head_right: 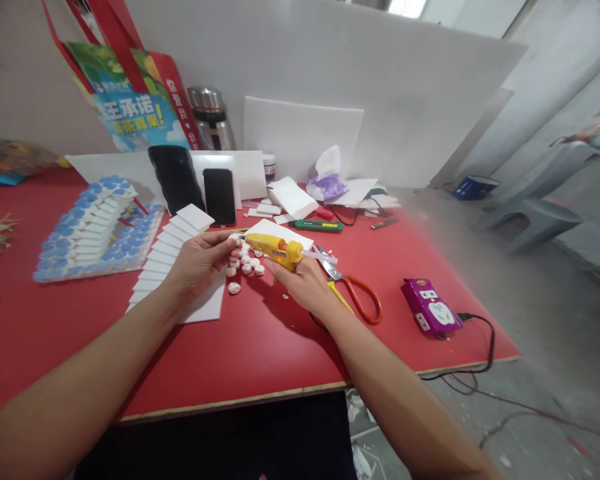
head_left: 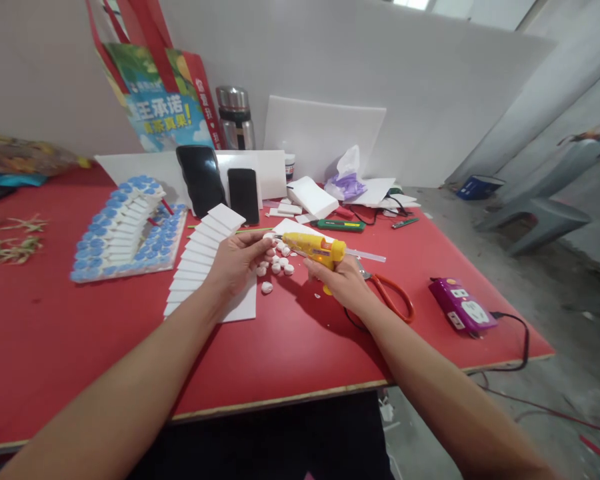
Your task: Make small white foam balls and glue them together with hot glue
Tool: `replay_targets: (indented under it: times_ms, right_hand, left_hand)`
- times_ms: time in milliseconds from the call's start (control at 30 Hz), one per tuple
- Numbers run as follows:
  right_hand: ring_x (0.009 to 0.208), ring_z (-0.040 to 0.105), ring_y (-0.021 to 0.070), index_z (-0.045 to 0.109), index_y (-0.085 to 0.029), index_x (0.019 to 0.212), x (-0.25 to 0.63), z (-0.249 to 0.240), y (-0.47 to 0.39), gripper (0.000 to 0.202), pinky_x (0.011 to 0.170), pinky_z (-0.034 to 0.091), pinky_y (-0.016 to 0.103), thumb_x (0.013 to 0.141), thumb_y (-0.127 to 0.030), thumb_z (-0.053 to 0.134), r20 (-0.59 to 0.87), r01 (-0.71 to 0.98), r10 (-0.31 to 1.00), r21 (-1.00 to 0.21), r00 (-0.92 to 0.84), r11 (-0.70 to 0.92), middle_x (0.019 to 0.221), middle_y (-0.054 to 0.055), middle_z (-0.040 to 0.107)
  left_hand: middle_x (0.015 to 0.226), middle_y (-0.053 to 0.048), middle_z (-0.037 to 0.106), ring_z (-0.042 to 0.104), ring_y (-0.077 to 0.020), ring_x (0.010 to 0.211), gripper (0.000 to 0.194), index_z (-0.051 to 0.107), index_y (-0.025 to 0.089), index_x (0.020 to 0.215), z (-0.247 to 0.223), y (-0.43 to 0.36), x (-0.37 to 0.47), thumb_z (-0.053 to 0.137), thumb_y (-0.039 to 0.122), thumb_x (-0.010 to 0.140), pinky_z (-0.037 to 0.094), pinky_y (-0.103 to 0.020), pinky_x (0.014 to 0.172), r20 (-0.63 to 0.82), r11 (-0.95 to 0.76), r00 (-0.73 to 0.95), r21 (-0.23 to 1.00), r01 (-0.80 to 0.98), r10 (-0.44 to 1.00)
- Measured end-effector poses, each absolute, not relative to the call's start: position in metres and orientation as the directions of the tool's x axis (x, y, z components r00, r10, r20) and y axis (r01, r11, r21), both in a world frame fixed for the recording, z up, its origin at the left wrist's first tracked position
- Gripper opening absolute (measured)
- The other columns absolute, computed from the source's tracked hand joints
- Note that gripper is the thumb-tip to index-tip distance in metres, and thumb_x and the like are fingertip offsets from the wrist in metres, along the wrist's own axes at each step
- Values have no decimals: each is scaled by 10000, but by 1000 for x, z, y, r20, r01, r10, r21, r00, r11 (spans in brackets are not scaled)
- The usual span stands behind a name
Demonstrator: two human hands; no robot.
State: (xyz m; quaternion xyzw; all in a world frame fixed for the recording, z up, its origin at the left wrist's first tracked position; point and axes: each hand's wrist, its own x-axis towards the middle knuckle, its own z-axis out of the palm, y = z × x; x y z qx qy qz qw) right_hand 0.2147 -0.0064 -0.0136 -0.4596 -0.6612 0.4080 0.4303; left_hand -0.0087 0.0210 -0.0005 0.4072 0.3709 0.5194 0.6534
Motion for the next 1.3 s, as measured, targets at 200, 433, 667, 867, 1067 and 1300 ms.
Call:
replay_targets:
  times_ms: [200, 433, 667, 867, 1067, 1300]
  right_hand:
    - [667, 611, 169, 802, -205, 1014, 212, -10, -7, 370, 618, 470, 287, 968, -551, 679, 207, 247, 951, -933, -228, 262, 725, 22, 691]
    - [679, 592, 167, 793, -196, 1106, 211, -10, -7, 340, 617, 458, 293, 979, -487, 669, 235, 246, 939, -923, -249, 296, 744, 21, 676]
    - [724, 595, 178, 771, -173, 1163, 210, -13, -8, 386, 619, 448, 298, 977, -492, 658, 221, 291, 945, -912, -242, 288, 784, 29, 678]
    - [687, 581, 182, 782, -165, 1100, 209, -10, -9, 370, 589, 426, 297, 976, -491, 660, 216, 300, 949, -912, -229, 280, 708, 22, 638]
    - [753, 629, 199, 770, -171, 1213, 210, -12, -8, 415, 644, 474, 303, 984, -499, 656, 252, 289, 941, -905, -227, 312, 816, 45, 701]
    - [708, 624, 197, 771, -205, 1237, 211, -9, -8, 403, 623, 474, 306, 990, -503, 657, 258, 282, 942, -907, -215, 313, 743, 29, 674]
  left_hand:
    - [654, -40, 637, 678, -223, 565, 276, 754, 128, 846, -4, 23, -11, 929, 313, 740, 519, -283, 351, -56, 131, 212, 924, -358, 976]
    - [654, -32, 640, 656, -203, 530, 295, 746, 134, 835, -4, 24, -11, 950, 309, 715, 505, -277, 330, -79, 157, 218, 916, -368, 973]
    - [636, -29, 631, 688, -229, 557, 311, 736, 131, 817, -2, 22, -9, 959, 318, 706, 497, -273, 319, -76, 163, 236, 913, -374, 969]
    - [637, -34, 638, 687, -225, 552, 335, 740, 125, 808, 0, 22, -8, 973, 332, 686, 502, -272, 321, -78, 160, 228, 916, -368, 971]
    - [630, -39, 642, 669, -212, 518, 298, 762, 116, 792, 0, 23, -9, 962, 315, 697, 499, -271, 322, -75, 153, 218, 917, -369, 973]
    - [628, -34, 664, 607, -139, 446, 257, 798, 102, 847, -2, 24, -10, 945, 275, 727, 503, -240, 363, -82, 149, 183, 909, -388, 980]
